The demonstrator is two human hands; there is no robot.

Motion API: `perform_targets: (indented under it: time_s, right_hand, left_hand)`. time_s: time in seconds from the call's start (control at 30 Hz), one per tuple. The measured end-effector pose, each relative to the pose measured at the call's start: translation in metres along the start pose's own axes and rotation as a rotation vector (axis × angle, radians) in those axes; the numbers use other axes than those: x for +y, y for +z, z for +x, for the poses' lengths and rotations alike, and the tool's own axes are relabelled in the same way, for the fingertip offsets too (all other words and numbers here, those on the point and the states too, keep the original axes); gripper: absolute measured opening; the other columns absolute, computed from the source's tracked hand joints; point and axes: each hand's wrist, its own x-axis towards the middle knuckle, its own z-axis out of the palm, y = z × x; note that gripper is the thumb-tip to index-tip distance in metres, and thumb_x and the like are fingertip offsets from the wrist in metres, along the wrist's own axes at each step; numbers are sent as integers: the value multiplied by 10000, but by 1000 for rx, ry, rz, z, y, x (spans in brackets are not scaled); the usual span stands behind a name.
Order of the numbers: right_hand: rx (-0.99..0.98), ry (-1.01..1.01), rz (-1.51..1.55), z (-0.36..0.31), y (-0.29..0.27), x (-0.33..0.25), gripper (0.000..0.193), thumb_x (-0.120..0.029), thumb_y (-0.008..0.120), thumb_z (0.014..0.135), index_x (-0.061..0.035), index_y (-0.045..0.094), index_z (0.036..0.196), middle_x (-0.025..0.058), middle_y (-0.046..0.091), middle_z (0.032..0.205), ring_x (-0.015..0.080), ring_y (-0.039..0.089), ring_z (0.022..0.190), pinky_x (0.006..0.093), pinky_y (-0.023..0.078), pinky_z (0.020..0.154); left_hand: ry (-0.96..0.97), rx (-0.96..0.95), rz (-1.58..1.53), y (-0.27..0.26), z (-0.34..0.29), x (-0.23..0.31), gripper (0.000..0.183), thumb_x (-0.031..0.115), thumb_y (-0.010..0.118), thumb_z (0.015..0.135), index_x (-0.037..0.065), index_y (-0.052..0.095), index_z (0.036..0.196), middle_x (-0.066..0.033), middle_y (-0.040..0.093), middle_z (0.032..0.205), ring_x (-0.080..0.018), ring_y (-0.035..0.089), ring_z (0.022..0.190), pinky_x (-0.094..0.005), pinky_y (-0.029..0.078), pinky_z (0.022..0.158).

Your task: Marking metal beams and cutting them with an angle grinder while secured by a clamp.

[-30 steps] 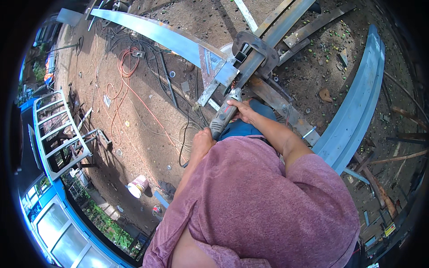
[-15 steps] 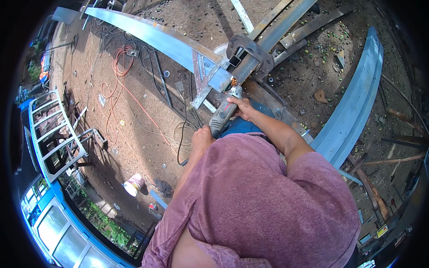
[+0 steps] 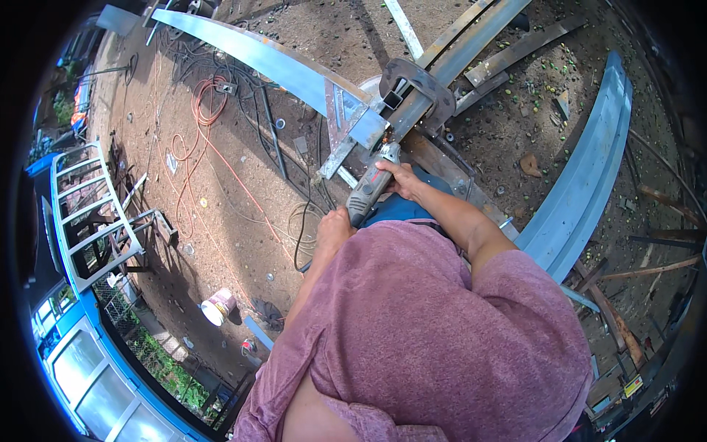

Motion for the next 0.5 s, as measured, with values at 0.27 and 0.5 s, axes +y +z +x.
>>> perform_targets:
  time_s: [0.27, 0.5]
  right_hand:
    - [-31, 61, -59, -12, 26, 44, 684, -377, 807, 782, 17, 542, 1275, 193, 660, 1170, 359, 661, 1068, 572, 512, 953]
    - [-29, 47, -47, -22, 40, 63, 687, -385, 815, 775, 0, 542, 1274, 192, 667, 1157, 351, 669, 1063, 548, 525, 941]
  left_hand:
    - [-18, 21, -21, 16, -41, -31, 269, 85, 635, 747, -72, 643, 964, -291, 698, 957, -408, 707, 907, -470, 573, 821]
    - [7, 52, -9, 17, -59, -48, 276, 95, 616, 755, -73, 645, 972, -299, 695, 949, -420, 707, 890, -471, 574, 822]
